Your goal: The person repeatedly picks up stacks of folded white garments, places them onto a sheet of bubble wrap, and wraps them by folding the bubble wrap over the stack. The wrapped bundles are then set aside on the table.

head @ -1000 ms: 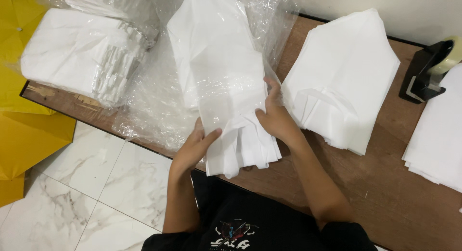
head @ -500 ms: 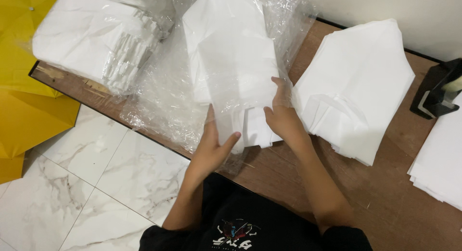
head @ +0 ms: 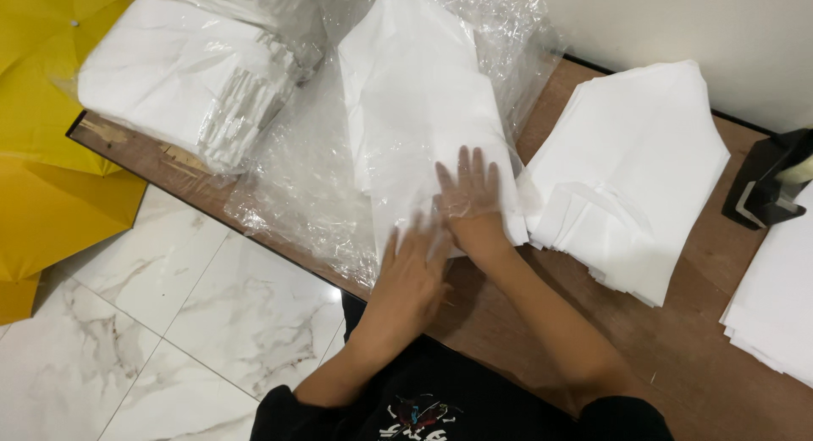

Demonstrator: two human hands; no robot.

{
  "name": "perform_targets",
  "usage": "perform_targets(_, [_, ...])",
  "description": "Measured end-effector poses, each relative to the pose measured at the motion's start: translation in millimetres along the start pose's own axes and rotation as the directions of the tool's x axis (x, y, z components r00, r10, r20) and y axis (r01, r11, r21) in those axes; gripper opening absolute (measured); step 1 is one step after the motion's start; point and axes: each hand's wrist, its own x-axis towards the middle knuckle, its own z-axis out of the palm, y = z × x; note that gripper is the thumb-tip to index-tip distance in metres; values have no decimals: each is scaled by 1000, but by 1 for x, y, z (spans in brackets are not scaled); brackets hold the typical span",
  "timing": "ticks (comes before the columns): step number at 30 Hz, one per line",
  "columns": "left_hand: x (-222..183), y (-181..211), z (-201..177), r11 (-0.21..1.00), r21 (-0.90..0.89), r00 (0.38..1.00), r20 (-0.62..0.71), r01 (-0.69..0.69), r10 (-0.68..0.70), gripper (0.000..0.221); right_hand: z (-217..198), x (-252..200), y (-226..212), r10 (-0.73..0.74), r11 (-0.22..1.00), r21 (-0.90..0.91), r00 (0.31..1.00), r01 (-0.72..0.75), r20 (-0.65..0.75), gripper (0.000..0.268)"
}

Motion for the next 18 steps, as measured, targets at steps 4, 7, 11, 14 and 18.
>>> perform_targets(4, [-2, -6, 10, 860, -155, 807, -458, -486, 373, 19, 38, 50, 15, -93, 983, 162, 995, 86, 33, 64])
perform_targets(7, [29, -27, 32, 952, 283, 875, -424, -117, 233, 60, 6, 65, -10, 38, 989, 144, 999, -40, 23, 59])
perform_targets(11, [58, -51, 46, 939, 344, 829, -523, -8, 199, 39, 10, 87, -27, 103, 994, -36, 990, -100, 93, 69])
perform_targets(14, [60, -50, 41, 954, 291, 802, -550, -78, 233, 24, 18, 108, -26, 110, 994, -1, 986, -111, 125, 71])
perform_targets(18, [53, -39, 40, 959, 241, 831, -496, -147, 252, 12, 8, 119, -23, 34, 991, 124, 994, -46, 100, 73])
